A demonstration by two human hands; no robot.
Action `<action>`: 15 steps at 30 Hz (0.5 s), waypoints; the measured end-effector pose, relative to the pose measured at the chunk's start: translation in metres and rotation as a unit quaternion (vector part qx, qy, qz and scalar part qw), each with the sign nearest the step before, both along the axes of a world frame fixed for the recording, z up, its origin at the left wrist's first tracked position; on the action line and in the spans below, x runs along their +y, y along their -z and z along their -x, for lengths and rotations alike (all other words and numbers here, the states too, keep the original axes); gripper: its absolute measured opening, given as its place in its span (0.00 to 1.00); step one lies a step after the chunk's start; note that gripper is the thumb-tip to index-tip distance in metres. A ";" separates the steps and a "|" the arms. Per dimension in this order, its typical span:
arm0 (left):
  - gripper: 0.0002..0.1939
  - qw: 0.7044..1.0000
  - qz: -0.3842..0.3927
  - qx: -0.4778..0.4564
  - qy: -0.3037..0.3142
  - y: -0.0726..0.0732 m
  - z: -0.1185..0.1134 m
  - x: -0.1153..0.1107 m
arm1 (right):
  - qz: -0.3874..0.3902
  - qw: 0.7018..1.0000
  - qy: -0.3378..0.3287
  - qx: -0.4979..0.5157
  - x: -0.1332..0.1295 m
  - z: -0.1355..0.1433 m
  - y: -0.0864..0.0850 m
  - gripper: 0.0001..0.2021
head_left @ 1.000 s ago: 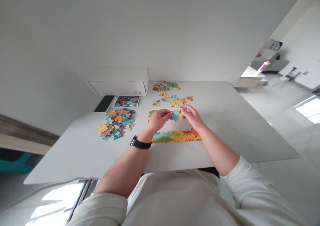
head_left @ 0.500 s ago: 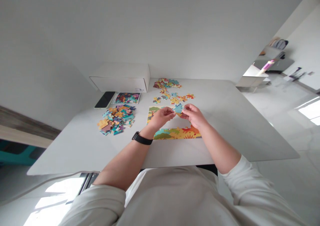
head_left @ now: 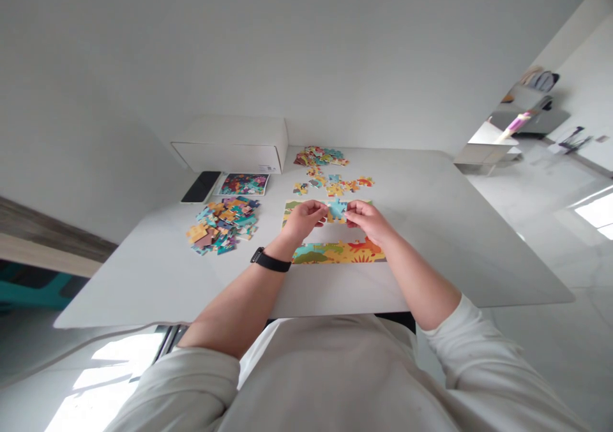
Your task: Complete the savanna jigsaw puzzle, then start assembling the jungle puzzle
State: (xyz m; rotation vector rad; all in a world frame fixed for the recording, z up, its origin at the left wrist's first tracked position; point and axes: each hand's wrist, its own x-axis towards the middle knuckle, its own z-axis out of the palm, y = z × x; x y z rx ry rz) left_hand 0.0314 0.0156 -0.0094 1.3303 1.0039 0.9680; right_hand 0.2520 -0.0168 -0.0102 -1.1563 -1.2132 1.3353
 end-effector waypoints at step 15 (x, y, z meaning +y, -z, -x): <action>0.23 0.998 -0.031 0.049 0.011 0.002 0.002 0.002 | -0.083 0.993 0.033 -0.082 0.004 -0.008 0.003 0.20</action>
